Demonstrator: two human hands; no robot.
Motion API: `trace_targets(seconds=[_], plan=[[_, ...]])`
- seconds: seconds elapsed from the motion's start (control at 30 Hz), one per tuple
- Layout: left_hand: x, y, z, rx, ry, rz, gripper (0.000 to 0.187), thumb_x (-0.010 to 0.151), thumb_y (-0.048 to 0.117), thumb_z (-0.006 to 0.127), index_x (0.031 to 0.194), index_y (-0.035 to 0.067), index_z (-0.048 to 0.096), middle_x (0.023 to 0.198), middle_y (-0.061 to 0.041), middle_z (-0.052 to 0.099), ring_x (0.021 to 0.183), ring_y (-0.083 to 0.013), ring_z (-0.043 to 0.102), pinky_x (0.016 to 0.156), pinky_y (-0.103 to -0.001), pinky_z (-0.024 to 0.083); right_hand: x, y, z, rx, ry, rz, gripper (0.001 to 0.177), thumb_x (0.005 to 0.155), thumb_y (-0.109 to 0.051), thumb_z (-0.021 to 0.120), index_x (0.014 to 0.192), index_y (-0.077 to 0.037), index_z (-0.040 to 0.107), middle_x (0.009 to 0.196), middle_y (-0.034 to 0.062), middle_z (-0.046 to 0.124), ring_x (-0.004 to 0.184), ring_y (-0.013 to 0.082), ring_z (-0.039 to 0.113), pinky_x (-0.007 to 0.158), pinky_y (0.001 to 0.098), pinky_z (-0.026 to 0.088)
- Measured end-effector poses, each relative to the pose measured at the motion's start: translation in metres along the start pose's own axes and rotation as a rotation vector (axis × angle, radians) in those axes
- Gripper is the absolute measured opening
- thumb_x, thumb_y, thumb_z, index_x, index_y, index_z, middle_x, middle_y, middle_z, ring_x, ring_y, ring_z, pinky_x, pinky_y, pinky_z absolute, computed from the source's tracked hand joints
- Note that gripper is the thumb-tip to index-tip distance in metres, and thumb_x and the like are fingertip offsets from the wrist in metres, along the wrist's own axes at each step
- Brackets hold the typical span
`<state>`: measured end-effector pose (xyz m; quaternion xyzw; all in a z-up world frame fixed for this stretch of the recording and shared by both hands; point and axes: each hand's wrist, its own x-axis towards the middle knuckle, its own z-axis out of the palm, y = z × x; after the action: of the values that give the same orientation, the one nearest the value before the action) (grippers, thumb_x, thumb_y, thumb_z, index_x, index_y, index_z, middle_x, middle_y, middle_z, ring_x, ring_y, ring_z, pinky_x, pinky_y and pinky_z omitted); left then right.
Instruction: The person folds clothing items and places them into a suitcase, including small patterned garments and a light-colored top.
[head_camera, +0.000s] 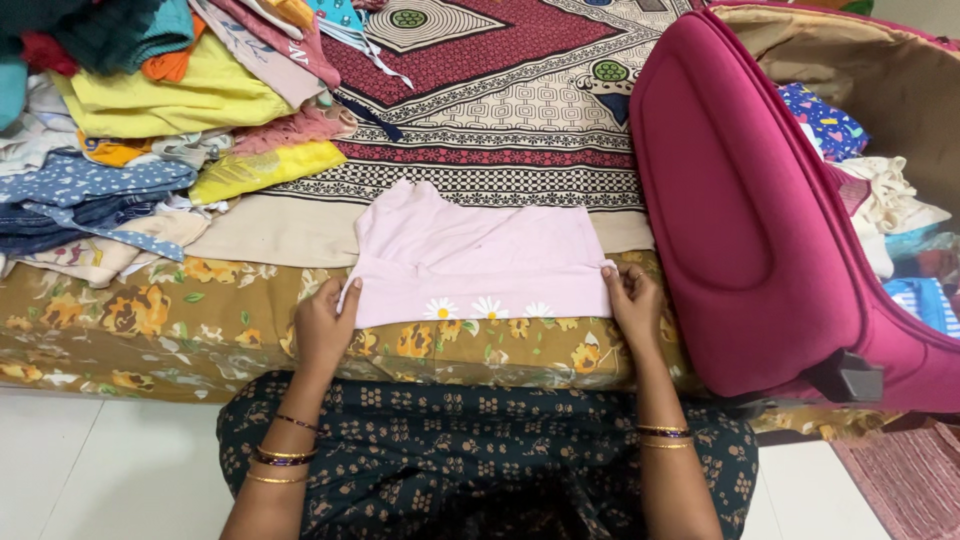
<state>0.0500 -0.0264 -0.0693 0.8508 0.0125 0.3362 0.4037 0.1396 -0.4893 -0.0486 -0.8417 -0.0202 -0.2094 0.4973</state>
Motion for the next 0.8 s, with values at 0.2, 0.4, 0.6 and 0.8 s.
trace_targets(seconds=[0.2, 0.4, 0.6, 0.8], plan=[[0.005, 0.010, -0.003, 0.279, -0.205, -0.169, 0.033, 0.103, 0.032, 0.063, 0.094, 0.002, 0.075, 0.061, -0.010, 0.069, 0.043, -0.0214, 0.057, 0.042, -0.037, 0.041, -0.011, -0.029, -0.009, -0.237, -0.040, 0.218, 0.032, 0.096, -0.026, 0.073, 0.095, 0.006, 0.073, 0.067, 0.0126, 0.068, 0.053, 0.0184, 0.058, 0.048, 0.0348, 0.044], [0.005, 0.018, -0.008, 0.304, -0.095, 0.144, 0.027, 0.102, 0.030, 0.066, 0.099, 0.005, 0.075, 0.076, -0.011, 0.074, 0.058, -0.0210, 0.068, 0.051, -0.033, 0.051, -0.017, -0.051, -0.016, -0.274, -0.040, 0.167, 0.030, 0.093, -0.026, 0.073, 0.101, 0.003, 0.072, 0.069, 0.0126, 0.069, 0.054, 0.0214, 0.064, 0.048, 0.0376, 0.049], [0.001, 0.043, -0.011, 0.602, -0.043, 0.039, 0.056, 0.094, 0.044, 0.069, 0.129, 0.000, 0.069, 0.115, -0.015, 0.076, 0.088, -0.0253, 0.071, 0.067, -0.034, 0.056, -0.034, -0.070, -0.004, -0.725, 0.175, -0.189, 0.027, 0.095, -0.017, 0.069, 0.111, 0.004, 0.065, 0.088, 0.0183, 0.070, 0.077, 0.0296, 0.066, 0.066, 0.0435, 0.053], [-0.021, 0.092, 0.078, 0.522, -0.245, 0.583, 0.043, 0.102, 0.014, 0.046, 0.141, 0.017, 0.064, 0.159, 0.002, 0.052, 0.153, -0.0193, 0.039, 0.126, -0.048, 0.031, -0.085, -0.121, 0.100, -0.307, -0.269, -0.524, 0.034, 0.101, -0.024, 0.058, 0.130, -0.010, 0.068, 0.141, 0.0128, 0.066, 0.139, 0.0348, 0.054, 0.122, 0.0538, 0.025]])
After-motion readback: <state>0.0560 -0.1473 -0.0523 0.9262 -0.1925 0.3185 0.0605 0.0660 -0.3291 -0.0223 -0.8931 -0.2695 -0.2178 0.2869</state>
